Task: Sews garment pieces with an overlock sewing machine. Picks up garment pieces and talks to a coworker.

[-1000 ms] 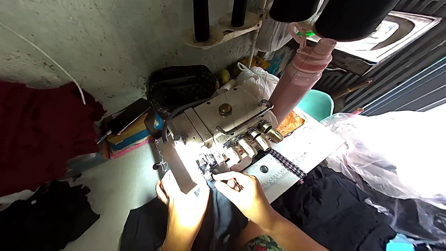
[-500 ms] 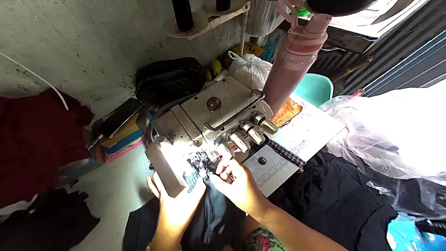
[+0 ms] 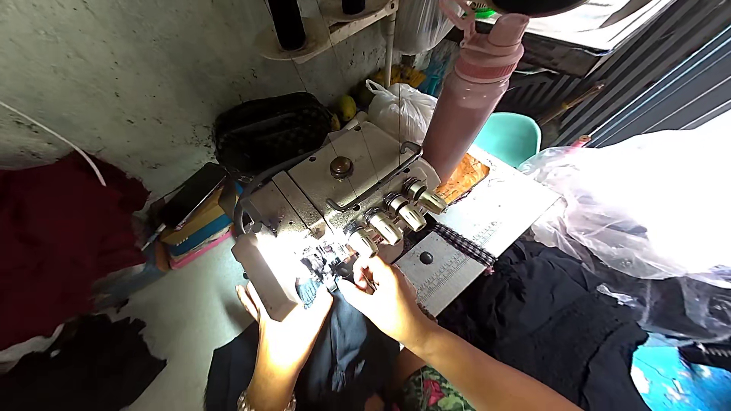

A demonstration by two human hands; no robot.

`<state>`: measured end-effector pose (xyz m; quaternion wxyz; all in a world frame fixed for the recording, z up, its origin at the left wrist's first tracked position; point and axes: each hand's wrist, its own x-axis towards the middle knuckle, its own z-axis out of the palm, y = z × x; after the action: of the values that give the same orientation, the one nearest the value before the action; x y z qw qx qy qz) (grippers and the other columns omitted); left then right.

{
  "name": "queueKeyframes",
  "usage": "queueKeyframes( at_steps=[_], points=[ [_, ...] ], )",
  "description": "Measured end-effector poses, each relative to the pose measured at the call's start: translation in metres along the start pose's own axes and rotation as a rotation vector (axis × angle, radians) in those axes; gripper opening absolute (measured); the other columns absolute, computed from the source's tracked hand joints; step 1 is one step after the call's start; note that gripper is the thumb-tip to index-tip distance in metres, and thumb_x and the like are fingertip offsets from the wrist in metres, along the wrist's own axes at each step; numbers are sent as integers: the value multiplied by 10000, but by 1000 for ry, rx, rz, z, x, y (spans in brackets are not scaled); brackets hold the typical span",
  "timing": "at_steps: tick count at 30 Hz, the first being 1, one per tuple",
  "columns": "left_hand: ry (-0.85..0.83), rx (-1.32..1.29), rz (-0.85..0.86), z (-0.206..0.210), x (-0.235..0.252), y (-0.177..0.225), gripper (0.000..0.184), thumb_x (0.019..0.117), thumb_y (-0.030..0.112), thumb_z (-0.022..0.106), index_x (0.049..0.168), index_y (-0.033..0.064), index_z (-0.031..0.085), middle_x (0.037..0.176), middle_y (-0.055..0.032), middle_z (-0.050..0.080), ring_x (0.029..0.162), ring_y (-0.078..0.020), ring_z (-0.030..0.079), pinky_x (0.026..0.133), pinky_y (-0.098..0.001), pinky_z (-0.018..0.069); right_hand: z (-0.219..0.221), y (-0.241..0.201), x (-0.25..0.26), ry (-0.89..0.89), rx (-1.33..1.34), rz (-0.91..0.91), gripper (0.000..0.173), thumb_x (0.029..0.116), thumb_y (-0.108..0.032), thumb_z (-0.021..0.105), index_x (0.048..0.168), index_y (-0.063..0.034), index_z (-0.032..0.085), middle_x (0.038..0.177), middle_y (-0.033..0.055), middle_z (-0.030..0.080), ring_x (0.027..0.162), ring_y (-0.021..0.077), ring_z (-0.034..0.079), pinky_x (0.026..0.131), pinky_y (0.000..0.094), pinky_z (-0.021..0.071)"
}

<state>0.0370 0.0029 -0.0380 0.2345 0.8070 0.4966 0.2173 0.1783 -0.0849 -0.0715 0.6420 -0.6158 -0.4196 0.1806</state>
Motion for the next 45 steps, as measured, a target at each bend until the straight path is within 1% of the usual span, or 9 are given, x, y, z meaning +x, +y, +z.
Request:
queueKeyframes(
  at_steps=[4,7,10,14,24,30,33,37,45],
  points=[
    [-33,-166,6,-8,9,-10,914,813,413,694,1439,-182,395,1500,-353,424,1470,-454,322,1239,-557,134,1,1,0,2,2,6,144,853,-126,702,876,-46,585,702,-44,522,620,-35,468,569,108,385],
    [-30,-323,44,-11,28,-26,672,849,177,719,1357,-188,473,1361,-255,580,1326,-202,522,1212,-383,266,3,1,1,11,11,11,140,863,-133,693,864,-59,574,688,-52,506,604,-34,457,558,111,375],
    [49,-345,80,-2,34,-34,666,802,160,773,1318,-172,514,1311,-215,618,1295,-169,549,1215,-395,273,4,2,1,19,12,16,143,871,-141,694,858,-67,572,687,-59,506,598,-38,449,553,110,369],
    [77,-52,251,-2,29,-35,644,866,321,660,1262,-180,575,1327,-317,606,1388,-441,475,1202,-671,81,4,3,-2,17,-31,-9,148,886,-155,686,869,-61,573,690,-44,511,600,-17,466,549,130,387],
    [205,33,229,0,24,-27,632,964,327,532,1322,-193,530,1349,-351,577,1357,-486,489,1169,-707,120,4,5,-6,17,-19,-31,144,878,-138,687,872,-56,568,702,-37,520,612,-18,477,562,120,395],
    [260,-797,42,-5,10,2,351,1016,-47,374,1322,-219,385,1165,-92,598,1106,50,586,1000,-128,469,5,6,-6,21,0,-51,145,885,-133,687,867,-53,568,694,-38,513,605,-24,466,558,112,390],
    [234,-616,49,-6,6,1,405,990,-35,480,1338,-227,400,1220,-144,614,1173,0,580,1063,-167,432,5,7,-7,24,18,-67,147,886,-119,689,857,-57,558,692,-45,501,598,-37,448,557,95,377],
    [99,15,154,-6,9,-3,516,955,324,575,1216,-120,614,1153,-263,680,1161,-370,614,1019,-525,409,6,6,-6,24,-3,-86,154,882,-115,692,842,-62,552,690,-53,495,595,-50,442,552,85,371],
    [-338,-218,240,-35,53,1,278,906,177,708,1068,-48,695,999,-105,709,952,-101,664,904,-290,528,2,8,-6,2,51,-170,166,878,-88,709,827,-109,553,782,-70,555,715,-67,523,655,82,452]
  ],
)
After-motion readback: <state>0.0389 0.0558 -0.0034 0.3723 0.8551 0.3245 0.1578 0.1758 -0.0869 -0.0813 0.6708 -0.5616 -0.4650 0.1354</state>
